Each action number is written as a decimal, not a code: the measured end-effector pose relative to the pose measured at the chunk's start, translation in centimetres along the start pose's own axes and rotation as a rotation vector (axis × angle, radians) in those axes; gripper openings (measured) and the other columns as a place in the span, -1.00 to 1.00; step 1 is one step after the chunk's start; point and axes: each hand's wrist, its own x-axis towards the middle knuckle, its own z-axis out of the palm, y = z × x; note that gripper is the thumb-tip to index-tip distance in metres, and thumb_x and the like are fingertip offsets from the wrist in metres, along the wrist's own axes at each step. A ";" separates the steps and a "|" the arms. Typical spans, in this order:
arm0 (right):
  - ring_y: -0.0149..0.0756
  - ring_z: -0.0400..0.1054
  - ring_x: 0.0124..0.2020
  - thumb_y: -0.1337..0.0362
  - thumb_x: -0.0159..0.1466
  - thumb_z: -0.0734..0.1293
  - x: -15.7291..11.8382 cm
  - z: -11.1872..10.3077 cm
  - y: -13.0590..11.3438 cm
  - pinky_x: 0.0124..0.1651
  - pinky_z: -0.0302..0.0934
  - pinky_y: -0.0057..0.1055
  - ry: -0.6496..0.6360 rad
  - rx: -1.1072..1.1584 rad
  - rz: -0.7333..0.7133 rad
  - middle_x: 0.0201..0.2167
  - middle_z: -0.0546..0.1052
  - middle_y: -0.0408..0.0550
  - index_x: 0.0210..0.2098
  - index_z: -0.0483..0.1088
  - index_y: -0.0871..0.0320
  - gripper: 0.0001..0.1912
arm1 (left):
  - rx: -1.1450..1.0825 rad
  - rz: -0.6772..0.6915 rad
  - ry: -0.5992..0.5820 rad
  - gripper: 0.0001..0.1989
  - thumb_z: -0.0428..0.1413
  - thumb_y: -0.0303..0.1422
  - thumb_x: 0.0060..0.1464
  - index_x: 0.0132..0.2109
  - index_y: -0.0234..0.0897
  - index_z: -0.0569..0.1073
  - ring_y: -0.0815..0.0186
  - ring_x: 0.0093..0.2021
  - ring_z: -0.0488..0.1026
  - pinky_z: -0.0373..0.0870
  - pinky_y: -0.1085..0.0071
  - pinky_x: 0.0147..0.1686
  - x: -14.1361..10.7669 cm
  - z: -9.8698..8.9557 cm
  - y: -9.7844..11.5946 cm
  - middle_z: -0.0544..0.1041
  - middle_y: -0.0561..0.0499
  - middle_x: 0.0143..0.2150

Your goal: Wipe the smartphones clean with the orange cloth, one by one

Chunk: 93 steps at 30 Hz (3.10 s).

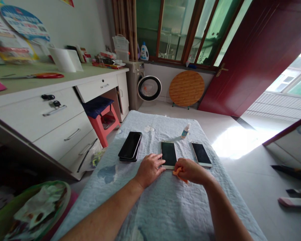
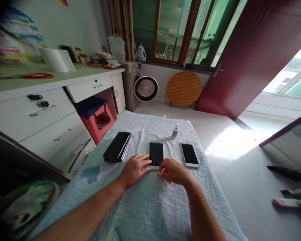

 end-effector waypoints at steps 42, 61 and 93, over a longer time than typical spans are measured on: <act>-0.49 0.22 -0.57 0.16 -0.04 0.47 2.0 2.4 1.1 -0.48 0.09 -0.52 0.314 1.152 0.056 -0.56 0.41 -0.20 -0.37 0.37 0.19 -0.68 | 0.013 -0.052 0.082 -0.65 0.21 -0.16 0.07 -0.05 -0.23 0.45 0.14 -0.11 0.40 0.35 0.26 -0.10 0.1 -1.3 1.9 0.47 -0.06 -0.14; -0.49 0.23 -0.55 0.05 -0.07 0.48 2.3 3.2 -0.2 -0.50 0.10 -0.54 0.233 1.088 0.055 -0.42 0.49 -0.12 -0.36 0.39 0.17 -0.61 | 0.062 -0.075 0.216 -0.86 0.00 -0.35 0.20 -0.18 -0.24 0.44 0.26 -0.33 0.48 0.37 0.40 -0.29 0.3 -1.8 2.1 0.52 -0.03 -0.35; -0.43 0.23 -0.57 0.18 -0.04 0.33 3.1 3.7 2.1 -0.51 0.08 -0.50 0.460 0.875 0.224 -0.58 0.39 -0.19 -0.34 0.36 0.20 -0.71 | -0.542 -0.463 -0.052 -0.73 0.20 -0.15 -0.04 -0.34 -0.29 0.46 0.38 -0.59 0.27 0.03 0.52 -0.57 0.1 -1.6 1.3 0.33 0.17 -0.64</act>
